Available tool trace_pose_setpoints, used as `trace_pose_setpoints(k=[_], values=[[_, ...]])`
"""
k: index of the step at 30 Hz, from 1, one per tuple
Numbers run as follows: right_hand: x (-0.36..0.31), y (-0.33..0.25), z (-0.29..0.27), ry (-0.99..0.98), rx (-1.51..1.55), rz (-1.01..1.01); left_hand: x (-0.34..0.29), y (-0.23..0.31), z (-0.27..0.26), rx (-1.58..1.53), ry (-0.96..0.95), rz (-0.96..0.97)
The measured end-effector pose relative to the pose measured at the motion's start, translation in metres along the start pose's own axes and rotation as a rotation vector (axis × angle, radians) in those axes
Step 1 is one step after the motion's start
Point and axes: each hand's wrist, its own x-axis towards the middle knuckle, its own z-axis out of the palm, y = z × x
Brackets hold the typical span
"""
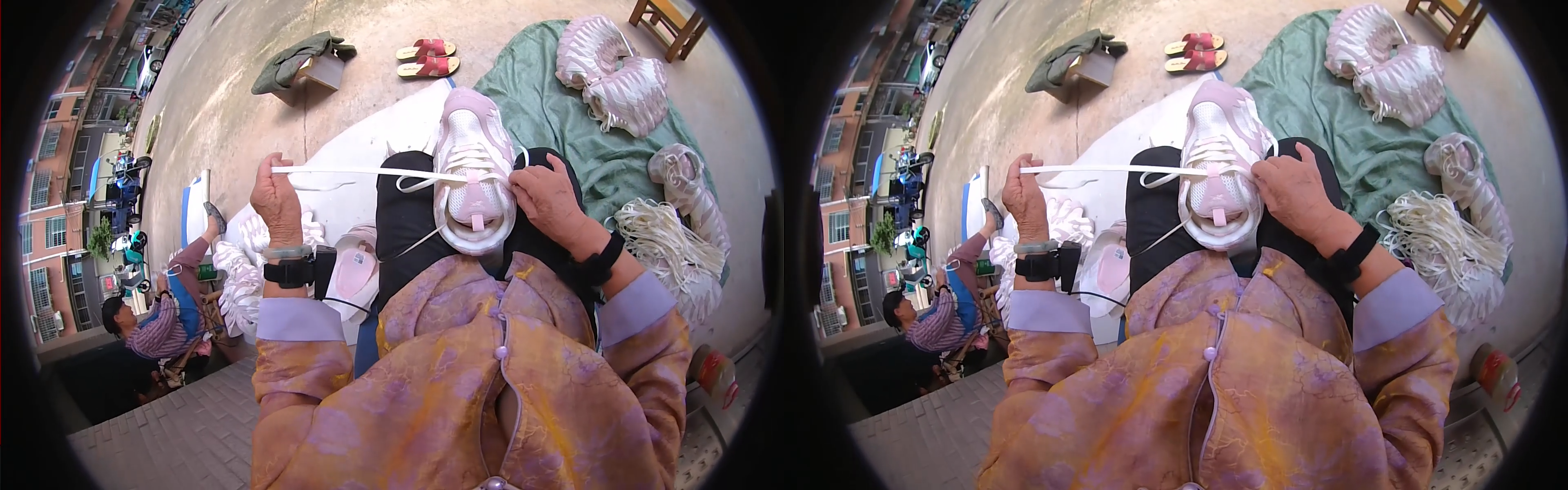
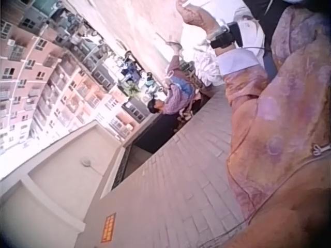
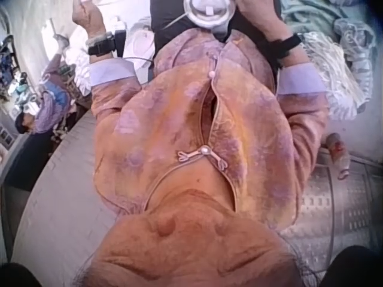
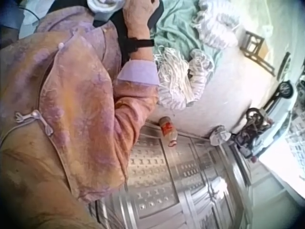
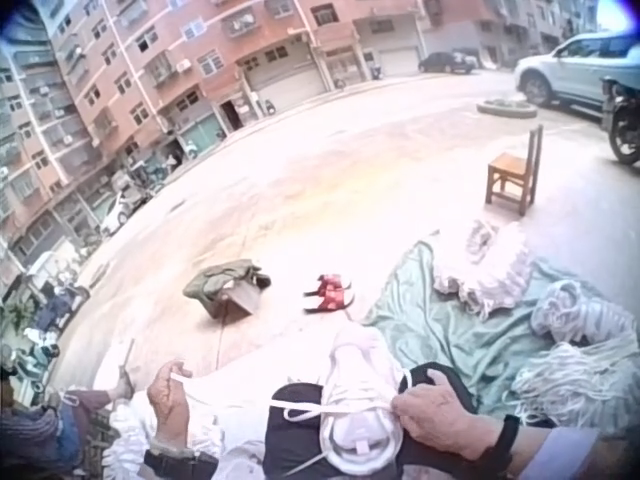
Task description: Lacing a pink and white sneaker while sitting outside at a shoe manufacturing facility.
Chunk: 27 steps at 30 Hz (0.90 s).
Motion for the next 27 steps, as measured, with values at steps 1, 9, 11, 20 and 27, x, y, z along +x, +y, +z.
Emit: trace_pose_setpoints(k=[1, 9, 11, 20, 27], values=[[0.002, -0.001, 0.001, -0.002, 0.006, -0.007, 0.000, -0.016, -0.009, 0.022, 0.004, -0.051], [0.009, 0.007, -0.003, 0.071, -0.028, -0.121, -0.010, -0.048, -0.011, 0.037, -0.011, -0.169], [0.000, 0.022, -0.024, 0.054, -0.170, -0.124, -0.011, -0.049, -0.013, 0.019, -0.009, -0.166], [-0.117, 0.131, -0.097, -0.005, -0.482, 0.186, -0.024, -0.056, -0.024, 0.174, -0.042, -0.173], [-0.060, 0.068, -0.061, 0.019, -0.205, 0.115, -0.051, -0.042, -0.008, 0.454, -0.521, 0.147]])
